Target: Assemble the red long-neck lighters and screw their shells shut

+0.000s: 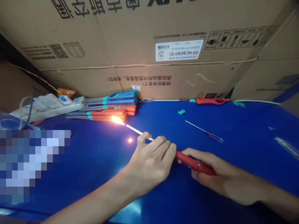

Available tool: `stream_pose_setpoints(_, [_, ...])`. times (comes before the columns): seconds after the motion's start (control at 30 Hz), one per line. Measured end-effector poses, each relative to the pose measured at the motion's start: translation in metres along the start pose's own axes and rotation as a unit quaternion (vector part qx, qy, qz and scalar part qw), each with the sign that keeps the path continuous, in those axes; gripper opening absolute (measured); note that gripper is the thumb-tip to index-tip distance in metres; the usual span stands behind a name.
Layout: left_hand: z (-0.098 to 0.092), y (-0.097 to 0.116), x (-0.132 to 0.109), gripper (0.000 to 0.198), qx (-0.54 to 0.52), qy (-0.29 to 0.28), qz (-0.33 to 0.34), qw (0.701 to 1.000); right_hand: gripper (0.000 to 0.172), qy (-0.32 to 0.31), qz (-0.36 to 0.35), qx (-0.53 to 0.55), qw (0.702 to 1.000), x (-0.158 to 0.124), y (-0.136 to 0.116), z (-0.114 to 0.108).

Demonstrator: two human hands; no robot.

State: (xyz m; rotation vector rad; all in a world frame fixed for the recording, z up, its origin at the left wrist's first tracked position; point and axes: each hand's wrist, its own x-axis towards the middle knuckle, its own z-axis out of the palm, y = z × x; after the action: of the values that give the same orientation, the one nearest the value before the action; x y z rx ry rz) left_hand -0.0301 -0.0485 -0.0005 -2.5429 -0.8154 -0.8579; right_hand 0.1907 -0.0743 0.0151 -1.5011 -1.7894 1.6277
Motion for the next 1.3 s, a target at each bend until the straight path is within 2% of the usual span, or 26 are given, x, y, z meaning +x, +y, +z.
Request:
stream_pose_setpoints(0.33, [0.0,-0.001,0.0,0.035,-0.011,-0.005,-0.003,1.0,0.033,-0.009,0.0,0.01,1.0,0.001,0.003,-0.001])
stream_pose_setpoints(0.57, [0.001,-0.001,-0.001,0.035,-0.012,-0.008,-0.005,1.0,0.029,-0.002,0.002,-0.036,0.999,0.001,0.006,-0.001])
stream_pose_setpoints(0.8, [0.008,-0.007,-0.002,0.031,-0.024,-0.025,-0.003,0.999,0.049,0.018,0.036,-0.014,0.999,0.004,0.007,0.004])
stream_pose_setpoints(1.0, [0.016,-0.021,-0.003,0.03,-0.001,-0.001,0.004,1.0,0.033,0.012,0.016,0.015,1.0,0.014,-0.012,0.01])
stream_pose_setpoints(1.3, [0.007,-0.041,-0.006,0.03,0.016,-0.025,-0.018,0.999,0.045,-0.002,0.026,0.051,0.998,0.032,-0.031,0.024])
